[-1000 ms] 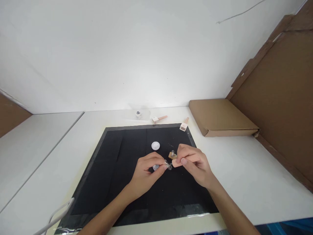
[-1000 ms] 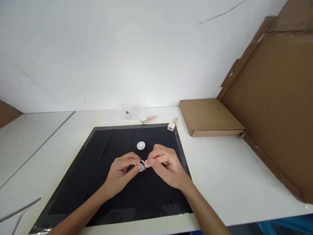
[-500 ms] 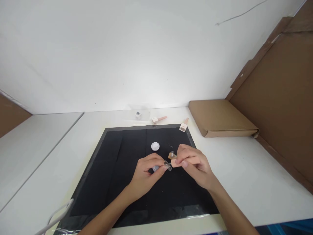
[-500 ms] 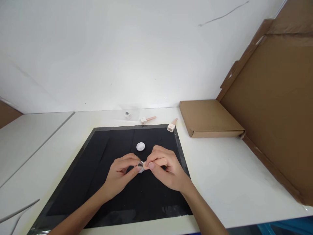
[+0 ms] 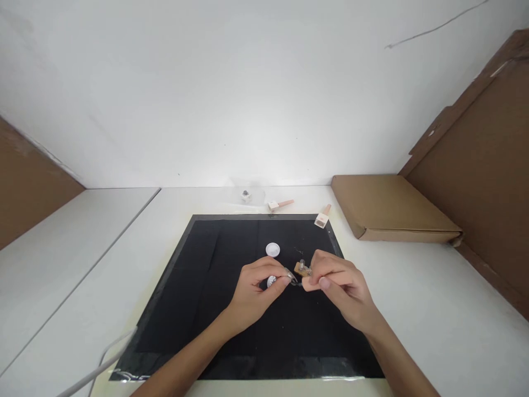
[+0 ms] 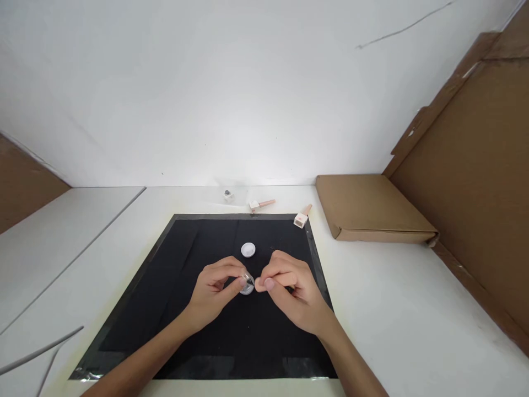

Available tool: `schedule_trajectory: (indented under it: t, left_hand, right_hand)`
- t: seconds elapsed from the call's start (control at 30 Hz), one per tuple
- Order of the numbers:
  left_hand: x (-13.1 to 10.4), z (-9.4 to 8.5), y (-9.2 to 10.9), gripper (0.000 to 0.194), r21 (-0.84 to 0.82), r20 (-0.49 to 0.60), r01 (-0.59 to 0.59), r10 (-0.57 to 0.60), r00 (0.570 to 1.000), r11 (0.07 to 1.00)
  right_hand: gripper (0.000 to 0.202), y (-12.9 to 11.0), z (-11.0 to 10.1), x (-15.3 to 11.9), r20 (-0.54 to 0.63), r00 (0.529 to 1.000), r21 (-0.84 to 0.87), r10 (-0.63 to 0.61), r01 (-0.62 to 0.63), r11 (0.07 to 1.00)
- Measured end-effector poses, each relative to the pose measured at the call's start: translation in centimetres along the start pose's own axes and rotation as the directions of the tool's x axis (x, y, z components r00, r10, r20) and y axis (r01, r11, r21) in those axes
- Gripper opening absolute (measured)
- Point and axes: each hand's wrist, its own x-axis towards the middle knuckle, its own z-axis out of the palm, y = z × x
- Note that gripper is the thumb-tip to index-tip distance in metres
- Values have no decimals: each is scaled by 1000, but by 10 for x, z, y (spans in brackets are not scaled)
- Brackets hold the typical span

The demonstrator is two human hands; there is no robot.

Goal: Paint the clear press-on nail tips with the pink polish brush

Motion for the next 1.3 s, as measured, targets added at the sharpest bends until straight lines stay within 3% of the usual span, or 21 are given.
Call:
schedule_trajectory:
  t: [0.1, 0.2, 0.3, 0.4, 0.5, 0.6, 0.8, 0.97, 1.13, 1.3]
  left_hand:
    - [0, 0, -1, 13, -4, -12, 3, -3, 1000, 1000]
    - [0, -1, -1, 14, 7, -12, 1, -1, 1000, 1000]
    - [0, -1, -1, 16, 18, -10, -6, 6, 1000, 1000]
    - [0, -1, -1, 16, 11, -16, -3, 3, 1000, 1000]
    - [0, -1, 0, 15, -3, -14, -3, 3, 1000, 1000]
    - [0, -1, 0, 16, 11, -7, -7, 7, 1000, 1000]
    - [0, -2, -1, 16, -35, -27, 14, -15, 1000, 999]
    - [0, -2, -3, 16, -17, -16, 20, -20, 1000, 1000]
    - [1, 0, -2, 16, -10, 3, 7, -7, 1000, 1000]
    - [1, 0, -1, 14, -19, 2, 6, -6, 1000, 1000]
  right_hand:
    - [29, 1, 0, -1, -27, 999, 23, -19, 19, 1000]
    - [20, 0, 0, -2, -70, 997, 15, 36, -35, 999]
    - [16, -2, 1, -1, -42, 997, -12, 66, -67, 998]
    - [25, 0, 1, 0, -16, 1000, -12, 22, -23, 1000]
    - [29, 3, 0, -2, -59, 998, 13, -11, 12, 1000]
    - [21, 2, 0, -2, -99, 994, 1, 35, -36, 999]
    - [29, 1, 0, -2, 5, 1000, 12, -8, 8, 1000]
    - [18, 3, -1, -3, -81, 996, 33, 31, -29, 999]
    - [24, -1, 0, 0, -26, 999, 14, 43, -42, 999]
    - [20, -1, 0, -1, -76, 997, 7, 31, -31, 1000]
